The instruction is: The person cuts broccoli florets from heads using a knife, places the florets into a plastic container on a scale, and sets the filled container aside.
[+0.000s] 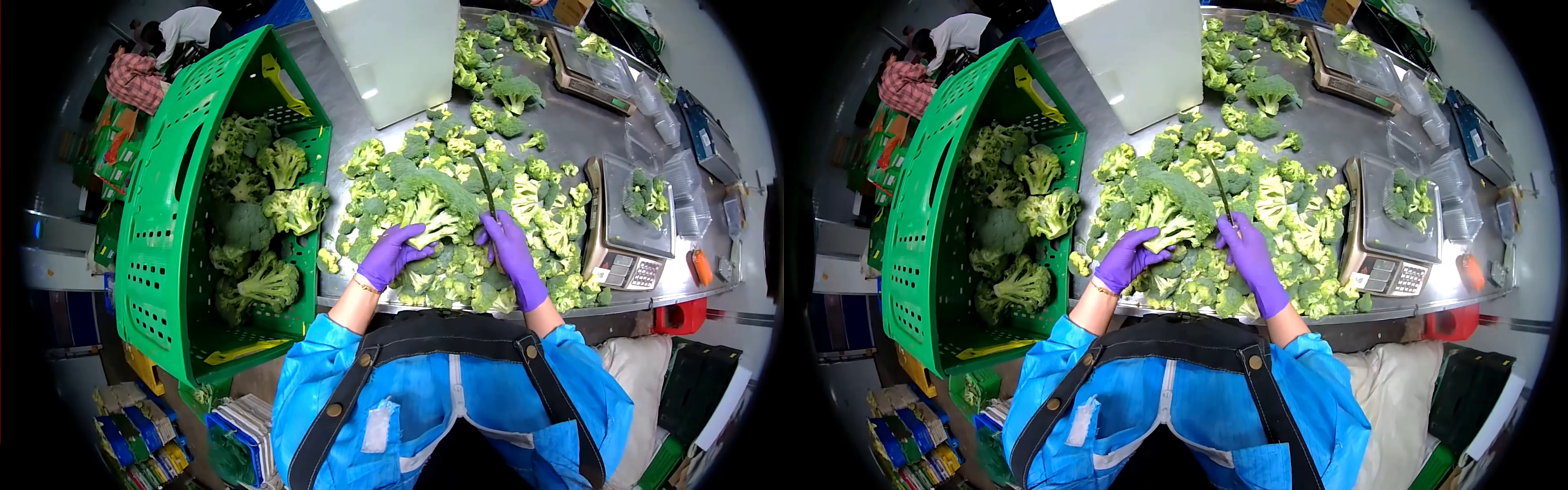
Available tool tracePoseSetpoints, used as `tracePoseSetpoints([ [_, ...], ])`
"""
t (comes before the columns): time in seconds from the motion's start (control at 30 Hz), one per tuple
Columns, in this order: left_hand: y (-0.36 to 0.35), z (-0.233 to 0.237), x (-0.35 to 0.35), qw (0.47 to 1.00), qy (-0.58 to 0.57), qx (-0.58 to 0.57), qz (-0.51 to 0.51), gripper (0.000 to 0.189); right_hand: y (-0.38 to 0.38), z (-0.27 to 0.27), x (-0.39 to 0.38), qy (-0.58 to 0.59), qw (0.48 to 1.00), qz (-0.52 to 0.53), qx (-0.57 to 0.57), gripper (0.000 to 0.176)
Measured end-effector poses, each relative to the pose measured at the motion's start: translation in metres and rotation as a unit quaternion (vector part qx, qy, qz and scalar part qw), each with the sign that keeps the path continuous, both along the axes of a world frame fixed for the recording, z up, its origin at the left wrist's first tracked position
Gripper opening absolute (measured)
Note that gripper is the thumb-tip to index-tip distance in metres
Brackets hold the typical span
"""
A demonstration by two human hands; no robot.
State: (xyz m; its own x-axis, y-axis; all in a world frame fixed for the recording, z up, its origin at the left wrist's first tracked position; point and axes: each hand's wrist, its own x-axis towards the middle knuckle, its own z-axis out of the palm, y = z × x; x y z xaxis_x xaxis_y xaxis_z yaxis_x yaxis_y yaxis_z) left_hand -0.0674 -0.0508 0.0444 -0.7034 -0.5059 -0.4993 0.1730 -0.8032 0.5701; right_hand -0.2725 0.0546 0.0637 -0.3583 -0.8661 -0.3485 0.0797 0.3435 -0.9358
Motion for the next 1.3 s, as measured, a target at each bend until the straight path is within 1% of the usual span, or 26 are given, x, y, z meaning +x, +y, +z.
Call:
tracePoseSetpoints([
  [0.03, -0.001, 0.003, -0.004, 1.0, -0.004, -0.002, -0.002, 0.038, 0.007, 0.004, -0.003, 0.056, 0.998, 0.02, -0.008, 0.03],
  [0.07, -0.003, 0.006, -0.008, 0.998, -0.049, -0.022, -0.012, 0.038, 0.013, 0.005, -0.006, 0.111, 0.993, 0.041, -0.015, 0.028],
  [0.1, -0.003, 0.01, -0.012, 0.995, -0.075, -0.056, -0.043, 0.039, 0.02, 0.003, -0.009, 0.165, 0.983, 0.066, -0.032, 0.024],
  [0.13, -0.004, 0.013, -0.014, 0.988, -0.101, -0.089, -0.075, 0.041, 0.023, 0.001, -0.008, 0.165, 0.984, 0.066, -0.029, 0.024],
  [0.17, -0.004, 0.014, -0.016, 0.988, -0.101, -0.088, -0.077, 0.041, 0.025, -0.002, -0.007, 0.238, 0.96, 0.074, -0.128, 0.023],
  [0.2, -0.004, 0.014, -0.017, 0.986, -0.107, -0.098, -0.078, 0.041, 0.027, -0.001, -0.005, 0.306, 0.922, 0.082, -0.224, 0.021],
  [0.23, -0.003, 0.015, -0.017, 0.984, -0.114, -0.108, -0.078, 0.042, 0.031, 0.005, -0.007, 0.347, 0.915, 0.13, -0.159, 0.019],
  [0.37, -0.003, 0.023, -0.015, 0.987, -0.118, -0.086, -0.071, 0.042, 0.036, -0.003, -0.008, 0.389, 0.897, 0.148, -0.147, 0.019],
  [0.43, -0.003, 0.018, -0.014, 0.986, -0.108, -0.1, -0.08, 0.042, 0.038, -0.002, -0.009, 0.408, 0.893, 0.164, -0.097, 0.019],
  [0.5, -0.003, 0.016, -0.012, 0.985, -0.103, -0.105, -0.085, 0.042, 0.038, -0.007, -0.008, 0.41, 0.891, 0.163, -0.107, 0.02],
  [0.57, -0.003, 0.015, -0.012, 0.98, -0.127, -0.114, -0.106, 0.044, 0.037, -0.008, -0.007, 0.411, 0.889, 0.162, -0.118, 0.021],
  [0.63, -0.003, 0.013, -0.012, 0.981, -0.123, -0.112, -0.101, 0.044, 0.036, -0.005, -0.007, 0.419, 0.885, 0.184, -0.09, 0.022],
  [0.77, -0.002, 0.019, -0.013, 0.982, -0.118, -0.116, -0.091, 0.046, 0.035, -0.002, -0.007, 0.418, 0.886, 0.186, -0.084, 0.023],
  [0.87, -0.004, 0.012, -0.012, 0.981, -0.123, -0.114, -0.101, 0.046, 0.037, -0.001, -0.008, 0.411, 0.888, 0.195, -0.071, 0.022],
  [0.93, -0.004, 0.012, -0.012, 0.98, -0.128, -0.113, -0.099, 0.046, 0.039, -0.003, -0.01, 0.382, 0.899, 0.195, -0.086, 0.022],
  [1.07, -0.005, 0.013, -0.013, 0.982, -0.126, -0.101, -0.099, 0.047, 0.042, -0.005, -0.009, 0.391, 0.896, 0.198, -0.067, 0.021],
  [1.1, -0.003, 0.014, -0.015, 0.982, -0.125, -0.101, -0.099, 0.047, 0.041, -0.01, -0.007, 0.361, 0.918, 0.136, -0.092, 0.021],
  [1.13, 0.001, 0.015, -0.018, 0.983, -0.133, -0.105, -0.073, 0.047, 0.04, -0.012, -0.005, 0.329, 0.934, 0.073, -0.117, 0.021],
  [1.17, 0.006, 0.017, -0.021, 0.983, -0.142, -0.108, -0.047, 0.047, 0.037, -0.012, -0.004, 0.33, 0.934, 0.073, -0.115, 0.021],
  [1.2, 0.013, 0.027, -0.029, 0.983, -0.144, -0.106, -0.032, 0.049, 0.031, -0.011, -0.002, 0.295, 0.949, 0.024, -0.108, 0.023],
  [1.23, 0.02, 0.023, -0.034, 0.983, -0.137, -0.113, -0.038, 0.05, 0.025, -0.011, -0.001, 0.259, 0.96, -0.027, -0.101, 0.026],
  [1.27, 0.025, 0.019, -0.039, 0.983, -0.129, -0.122, -0.044, 0.051, 0.018, -0.005, 0.003, 0.261, 0.96, -0.029, -0.1, 0.026],
  [1.3, 0.034, 0.031, -0.045, 0.981, -0.142, -0.129, -0.021, 0.045, 0.009, 0.004, 0.008, 0.231, 0.961, -0.105, -0.114, 0.028],
])
